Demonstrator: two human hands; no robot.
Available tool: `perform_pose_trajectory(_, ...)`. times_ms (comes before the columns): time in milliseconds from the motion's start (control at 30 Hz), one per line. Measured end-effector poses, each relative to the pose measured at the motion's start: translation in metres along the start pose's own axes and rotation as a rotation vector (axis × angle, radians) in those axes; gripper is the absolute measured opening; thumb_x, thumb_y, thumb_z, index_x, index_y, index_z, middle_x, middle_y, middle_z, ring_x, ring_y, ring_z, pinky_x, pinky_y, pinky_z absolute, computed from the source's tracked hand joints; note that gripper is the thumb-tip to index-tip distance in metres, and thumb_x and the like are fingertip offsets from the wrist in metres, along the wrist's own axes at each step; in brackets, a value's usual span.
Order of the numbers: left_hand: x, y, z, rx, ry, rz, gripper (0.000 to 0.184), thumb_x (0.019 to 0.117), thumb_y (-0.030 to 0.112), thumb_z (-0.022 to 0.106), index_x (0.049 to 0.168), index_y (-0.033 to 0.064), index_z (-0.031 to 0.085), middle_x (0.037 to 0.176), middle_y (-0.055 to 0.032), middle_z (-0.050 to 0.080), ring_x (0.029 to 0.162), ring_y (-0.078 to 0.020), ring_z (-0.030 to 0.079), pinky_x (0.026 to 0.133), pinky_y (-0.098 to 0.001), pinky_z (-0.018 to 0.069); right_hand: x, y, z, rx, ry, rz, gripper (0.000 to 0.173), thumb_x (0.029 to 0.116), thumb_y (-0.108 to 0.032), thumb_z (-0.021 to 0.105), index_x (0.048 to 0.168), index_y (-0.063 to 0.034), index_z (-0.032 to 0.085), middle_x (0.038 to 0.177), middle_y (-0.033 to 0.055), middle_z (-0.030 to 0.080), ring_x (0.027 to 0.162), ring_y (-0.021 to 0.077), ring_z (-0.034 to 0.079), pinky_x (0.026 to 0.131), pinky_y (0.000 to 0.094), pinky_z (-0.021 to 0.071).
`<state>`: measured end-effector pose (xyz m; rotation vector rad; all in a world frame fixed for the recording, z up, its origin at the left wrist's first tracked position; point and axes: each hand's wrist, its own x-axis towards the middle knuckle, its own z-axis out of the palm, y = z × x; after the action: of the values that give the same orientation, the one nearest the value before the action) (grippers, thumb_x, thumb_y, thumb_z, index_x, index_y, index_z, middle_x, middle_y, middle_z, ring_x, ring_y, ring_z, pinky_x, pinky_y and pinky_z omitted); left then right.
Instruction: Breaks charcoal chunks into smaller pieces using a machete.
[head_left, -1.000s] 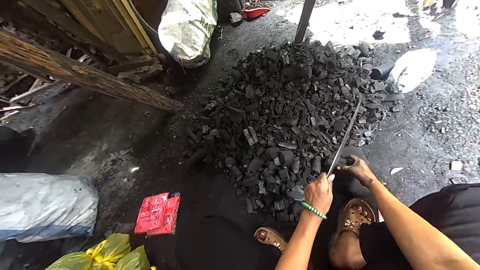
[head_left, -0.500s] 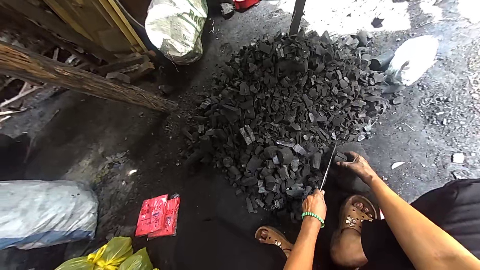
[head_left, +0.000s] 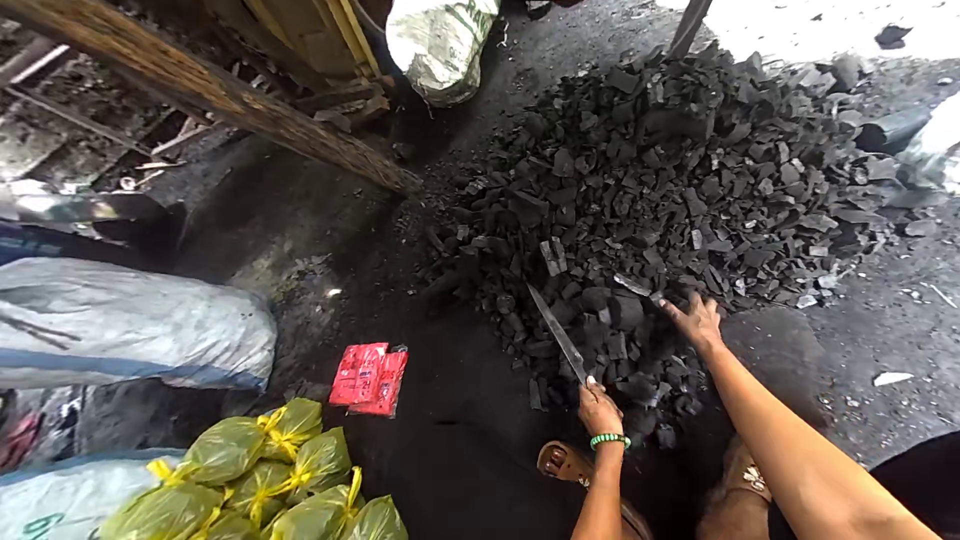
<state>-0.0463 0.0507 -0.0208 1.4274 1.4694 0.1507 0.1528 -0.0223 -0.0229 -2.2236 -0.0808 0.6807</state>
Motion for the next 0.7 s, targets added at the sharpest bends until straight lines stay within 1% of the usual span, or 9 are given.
perform_pose_trajectory(67,0.005,-0.008,-0.005,-0.018,0.009,-0.043,0.044,0.1145,0.025,0.029,0.116,-0.0075,0.058,0.073,-0.0122,0.054,0.058,-0.0203,0.054,0.059,-0.0365,0.0508,-0.005,-0.003,0.021,-0.076,-0.081,0.074,0.085,0.0959,-0.062,0.061,0.162,-0.0163,0.032,0.163,0.0358,0.021,0.148,0.0605,0.019,0.107,0.0832,0.0214)
perform_pose_trajectory(133,0.007,-0.011,-0.006,0.003,0.008,-0.041,0.043,0.1144,0.024,0.03,0.116,-0.0071,0.059,0.073,-0.0119,0.055,0.059,-0.0199,0.055,0.06,-0.0361,0.0511,-0.02,-0.025,0.038,-0.115,-0.056,0.015,0.086,0.0911,-0.06,0.07,0.161,-0.0262,0.034,0.16,0.0327,0.03,0.146,0.059,0.026,0.103,0.0857,0.0217)
perform_pose_trajectory(233,0.009,-0.009,-0.012,0.046,-0.009,-0.042,0.043,0.1142,0.024,0.031,0.116,-0.007,0.06,0.08,-0.0154,0.059,0.068,-0.0237,0.059,0.069,-0.0397,0.0525,-0.036,-0.052,0.065,-0.241,-0.054,-0.2,0.088,0.0825,-0.037,0.087,0.157,-0.0248,0.042,0.154,0.0384,0.033,0.133,0.0612,0.042,0.101,0.0827,0.0297)
perform_pose_trajectory(300,0.012,-0.008,-0.017,0.04,-0.019,-0.052,0.044,0.1143,0.024,0.03,0.118,-0.0077,0.061,0.085,-0.0188,0.062,0.075,-0.0275,0.061,0.075,-0.0431,0.0531,-0.038,-0.063,0.08,-0.407,-0.072,-0.31,0.093,0.079,-0.022,0.09,0.158,-0.0275,0.041,0.148,0.0398,0.039,0.125,0.0596,0.049,0.1,0.0791,0.034)
perform_pose_trajectory(400,0.018,-0.009,-0.022,-0.017,-0.027,-0.068,0.045,0.1144,0.024,0.03,0.117,-0.0078,0.061,0.085,-0.0185,0.061,0.074,-0.0272,0.061,0.074,-0.0431,0.0533,-0.035,-0.066,0.081,-0.531,-0.162,-0.363,0.101,0.0792,-0.018,0.089,0.162,-0.031,0.032,0.145,0.0392,0.042,0.119,0.0582,0.054,0.094,0.0743,0.0424)
perform_pose_trajectory(467,0.019,-0.006,-0.021,-0.093,-0.036,-0.086,0.043,0.1143,0.024,0.03,0.114,-0.0071,0.059,0.078,-0.0141,0.057,0.066,-0.0225,0.057,0.067,-0.0384,0.0521,-0.029,-0.066,0.065,-0.369,-0.253,-0.364,0.107,0.0764,-0.015,0.091,0.163,-0.0268,0.029,0.147,0.0387,0.042,0.122,0.0609,0.052,0.094,0.079,0.0399)
perform_pose_trajectory(533,0.016,0.0,-0.02,-0.17,-0.041,-0.09,0.042,0.1143,0.024,0.03,0.11,-0.0064,0.058,0.069,-0.0081,0.051,0.055,-0.0158,0.051,0.057,-0.0318,0.0489,-0.025,-0.066,0.045,-0.035,-0.317,-0.309,0.115,0.0736,-0.007,0.09,0.164,-0.0202,0.022,0.153,0.0318,0.041,0.131,0.0542,0.049,0.1,0.0756,0.04)
perform_pose_trajectory(600,0.011,0.003,-0.018,-0.176,-0.074,-0.043,0.041,0.1142,0.024,0.03,0.111,-0.0068,0.058,0.067,-0.0068,0.05,0.053,-0.0141,0.049,0.056,-0.0302,0.0483,-0.023,-0.062,0.027,0.245,-0.362,-0.22,0.101,0.0791,-0.005,0.082,0.161,-0.0151,0.023,0.142,0.0274,0.053,0.119,0.0417,0.059,0.093,0.0602,0.0505)
perform_pose_trajectory(700,0.007,0.003,-0.017,-0.019,-0.146,0.125,0.04,0.1136,0.022,0.034,0.119,-0.0066,0.06,0.072,-0.0109,0.057,0.059,-0.0189,0.055,0.063,-0.0358,0.0516,-0.015,-0.038,0.011,0.547,-0.415,-0.02,0.046,0.0996,-0.02,0.054,0.142,-0.0093,0.041,0.114,0.0125,0.06,0.093,0.0202,0.063,0.079,0.0399,0.0549)
